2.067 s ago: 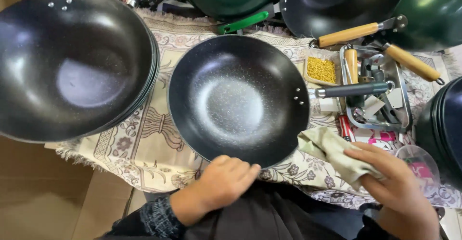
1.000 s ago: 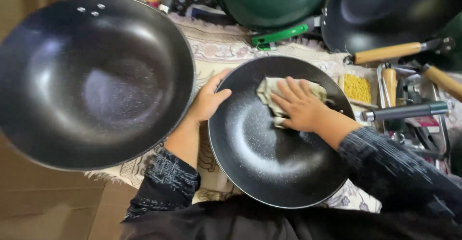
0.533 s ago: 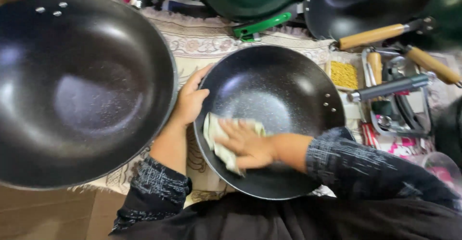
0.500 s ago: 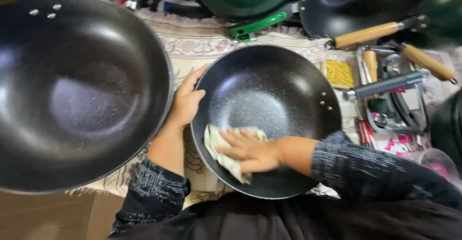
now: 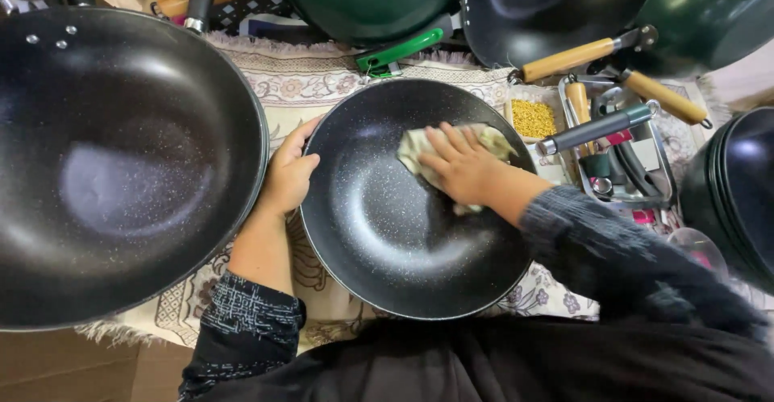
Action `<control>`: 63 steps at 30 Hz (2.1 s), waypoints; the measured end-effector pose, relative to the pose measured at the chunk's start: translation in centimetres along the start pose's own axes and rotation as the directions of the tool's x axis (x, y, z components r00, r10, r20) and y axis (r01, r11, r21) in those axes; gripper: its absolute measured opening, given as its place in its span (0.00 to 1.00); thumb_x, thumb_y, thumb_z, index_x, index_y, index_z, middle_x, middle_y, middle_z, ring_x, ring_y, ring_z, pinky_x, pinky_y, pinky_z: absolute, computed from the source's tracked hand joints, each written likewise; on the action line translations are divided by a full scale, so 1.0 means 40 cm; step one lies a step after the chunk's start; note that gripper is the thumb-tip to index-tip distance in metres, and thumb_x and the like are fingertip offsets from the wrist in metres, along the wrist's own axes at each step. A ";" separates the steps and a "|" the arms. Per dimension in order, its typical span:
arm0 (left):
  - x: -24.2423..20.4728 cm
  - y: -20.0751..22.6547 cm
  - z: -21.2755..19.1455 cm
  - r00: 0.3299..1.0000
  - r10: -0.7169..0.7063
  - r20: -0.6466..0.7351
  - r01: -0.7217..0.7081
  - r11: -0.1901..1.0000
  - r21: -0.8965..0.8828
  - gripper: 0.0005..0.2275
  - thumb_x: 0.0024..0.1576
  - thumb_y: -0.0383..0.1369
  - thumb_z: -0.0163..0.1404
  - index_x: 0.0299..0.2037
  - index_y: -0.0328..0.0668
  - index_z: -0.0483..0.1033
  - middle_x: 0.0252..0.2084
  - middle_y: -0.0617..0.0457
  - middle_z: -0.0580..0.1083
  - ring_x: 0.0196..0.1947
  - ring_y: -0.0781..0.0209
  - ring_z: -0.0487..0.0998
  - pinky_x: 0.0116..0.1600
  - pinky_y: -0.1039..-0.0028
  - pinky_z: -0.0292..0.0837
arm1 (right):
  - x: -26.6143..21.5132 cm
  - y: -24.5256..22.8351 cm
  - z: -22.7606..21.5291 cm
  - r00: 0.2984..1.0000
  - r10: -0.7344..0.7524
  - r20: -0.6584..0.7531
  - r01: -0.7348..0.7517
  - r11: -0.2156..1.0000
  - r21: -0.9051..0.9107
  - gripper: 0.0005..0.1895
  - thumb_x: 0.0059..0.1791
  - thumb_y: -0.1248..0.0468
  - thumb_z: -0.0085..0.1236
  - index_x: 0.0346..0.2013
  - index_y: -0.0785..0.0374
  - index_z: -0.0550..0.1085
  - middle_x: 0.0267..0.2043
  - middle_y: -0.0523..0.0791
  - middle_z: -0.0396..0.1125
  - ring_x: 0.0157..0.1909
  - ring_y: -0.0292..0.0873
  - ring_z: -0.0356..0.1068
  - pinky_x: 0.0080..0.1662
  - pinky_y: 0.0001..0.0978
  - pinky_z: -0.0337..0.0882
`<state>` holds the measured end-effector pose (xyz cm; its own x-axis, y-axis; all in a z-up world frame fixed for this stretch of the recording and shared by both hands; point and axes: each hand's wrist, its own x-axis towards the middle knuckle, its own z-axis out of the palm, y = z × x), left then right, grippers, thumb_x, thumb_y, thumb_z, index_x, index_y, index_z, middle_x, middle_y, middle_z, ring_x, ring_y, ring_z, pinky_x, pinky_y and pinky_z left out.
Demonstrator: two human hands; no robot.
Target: Assembling and cleaning woks by attaching rod guides and wiping the interior surfaces with a cloth.
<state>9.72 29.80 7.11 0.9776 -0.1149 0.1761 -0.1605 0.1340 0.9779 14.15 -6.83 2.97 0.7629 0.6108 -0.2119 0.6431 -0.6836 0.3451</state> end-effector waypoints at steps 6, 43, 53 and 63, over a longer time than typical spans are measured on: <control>0.018 -0.076 -0.022 0.999 0.039 0.027 -0.040 0.999 0.020 0.29 0.55 0.13 0.37 0.72 0.28 0.57 0.70 0.33 0.63 0.70 0.50 0.63 0.74 0.58 0.56 | 0.147 -0.225 -0.143 0.969 -0.134 -0.209 0.180 0.959 0.218 0.40 0.53 0.49 0.49 0.78 0.40 0.48 0.81 0.58 0.35 0.79 0.71 0.37 0.68 0.69 0.52; 0.003 -0.088 0.009 0.983 0.113 -0.146 -0.108 0.993 0.043 0.20 0.63 0.20 0.42 0.66 0.29 0.68 0.66 0.33 0.69 0.69 0.45 0.66 0.72 0.56 0.60 | -0.134 -0.272 -0.223 0.760 -0.644 -0.092 0.503 0.491 0.712 0.35 0.58 0.47 0.28 0.78 0.54 0.44 0.81 0.60 0.21 0.79 0.68 0.25 0.69 0.73 0.35; 0.013 -0.096 -0.001 0.991 0.069 -0.119 -0.066 0.998 0.025 0.22 0.61 0.18 0.43 0.68 0.31 0.66 0.66 0.33 0.68 0.68 0.47 0.67 0.71 0.57 0.62 | 0.016 -0.048 -0.111 0.926 -0.088 0.366 0.088 0.996 0.016 0.40 0.55 0.36 0.31 0.78 0.34 0.32 0.83 0.49 0.20 0.82 0.56 0.22 0.74 0.60 0.34; 0.023 -0.135 -0.015 0.990 0.099 -0.098 -0.102 0.994 -0.035 0.22 0.61 0.18 0.42 0.68 0.32 0.67 0.64 0.34 0.71 0.64 0.52 0.70 0.69 0.59 0.65 | 0.050 -0.339 -0.158 0.874 -0.478 -0.089 0.469 0.780 0.414 0.40 0.57 0.39 0.23 0.80 0.51 0.35 0.80 0.63 0.17 0.80 0.68 0.21 0.71 0.70 0.36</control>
<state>11.58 29.57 1.91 0.9657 -0.0037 0.2598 -0.2549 0.1792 0.9502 6.54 6.19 3.66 0.3532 0.8960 -0.2689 0.8867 -0.4123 -0.2092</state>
